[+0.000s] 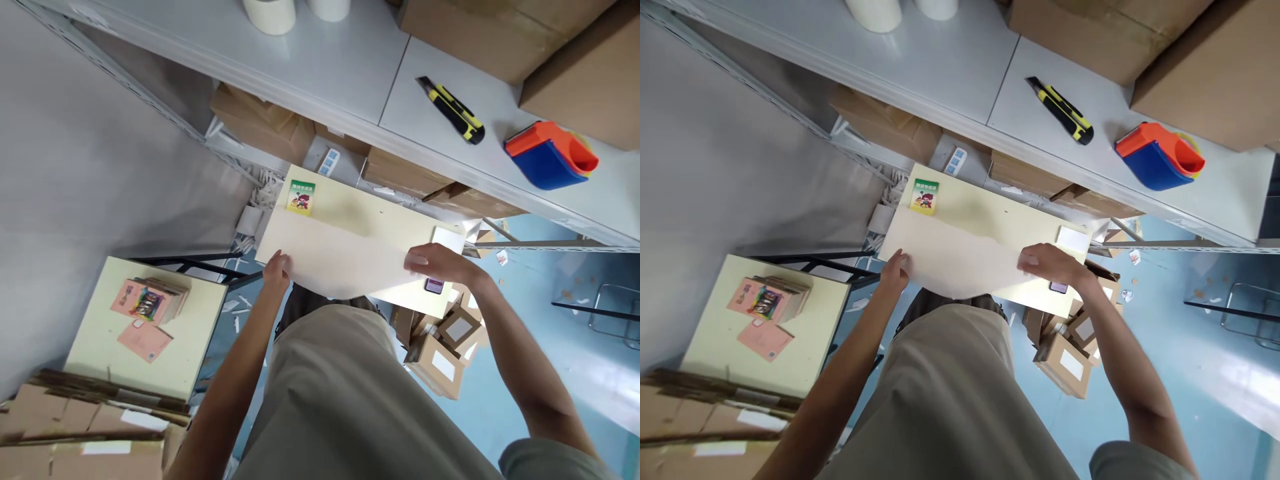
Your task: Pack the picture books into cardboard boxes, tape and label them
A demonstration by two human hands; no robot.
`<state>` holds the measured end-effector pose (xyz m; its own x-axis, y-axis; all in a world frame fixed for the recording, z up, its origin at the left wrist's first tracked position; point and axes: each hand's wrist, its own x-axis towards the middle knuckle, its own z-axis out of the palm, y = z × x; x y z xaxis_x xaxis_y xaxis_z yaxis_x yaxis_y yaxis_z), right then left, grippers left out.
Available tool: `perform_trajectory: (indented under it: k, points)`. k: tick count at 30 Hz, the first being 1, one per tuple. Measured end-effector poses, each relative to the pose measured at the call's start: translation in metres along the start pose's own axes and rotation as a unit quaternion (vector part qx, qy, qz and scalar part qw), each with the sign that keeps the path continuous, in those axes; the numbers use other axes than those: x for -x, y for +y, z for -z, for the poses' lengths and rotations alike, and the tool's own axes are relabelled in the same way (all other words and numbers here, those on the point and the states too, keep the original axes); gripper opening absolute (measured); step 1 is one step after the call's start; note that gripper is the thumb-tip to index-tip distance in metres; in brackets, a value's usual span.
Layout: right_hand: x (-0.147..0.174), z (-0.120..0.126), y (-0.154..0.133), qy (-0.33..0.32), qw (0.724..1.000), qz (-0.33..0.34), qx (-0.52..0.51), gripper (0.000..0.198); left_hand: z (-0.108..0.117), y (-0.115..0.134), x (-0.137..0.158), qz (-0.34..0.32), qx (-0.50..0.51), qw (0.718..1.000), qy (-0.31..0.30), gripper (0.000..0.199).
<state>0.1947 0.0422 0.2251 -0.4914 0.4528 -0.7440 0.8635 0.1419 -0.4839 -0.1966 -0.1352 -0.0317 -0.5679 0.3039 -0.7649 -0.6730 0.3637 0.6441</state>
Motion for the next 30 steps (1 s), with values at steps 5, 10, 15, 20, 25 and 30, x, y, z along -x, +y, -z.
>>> perform_trajectory:
  k: [5, 10, 15, 20, 25, 30]
  points:
    - [-0.036, 0.002, 0.063, 0.084, 0.996, -0.003, 0.015, 0.021, -0.014, -0.014, 0.011, 0.007, -0.06, 0.992, 0.109, 0.026]
    - [-0.088, -0.012, 0.111, 0.075, 0.996, -0.053, 0.005, 0.018, -0.017, -0.01, 0.017, -0.014, -0.17, 0.981, 0.095, 0.025]
    - [-0.132, -0.043, 0.137, 0.155, 0.976, -0.145, 0.059, 0.027, -0.017, -0.003, 0.013, -0.136, -0.356, 0.918, 0.107, 0.051]
    - [-0.161, -0.07, 0.147, 0.192, 0.957, -0.207, 0.067, 0.03, -0.025, 0.007, -0.008, -0.36, -0.677, 0.627, -0.139, 0.072]
    - [-0.167, -0.099, 0.131, 0.32, 0.918, -0.231, 0.046, 0.035, -0.042, 0.008, -0.027, -0.348, -0.745, 0.533, -0.202, 0.079]
    - [-0.186, -0.149, 0.054, 0.386, 0.909, -0.117, -0.102, 0.032, -0.043, 0.004, -0.029, -0.341, -0.7, 0.586, -0.222, 0.078]
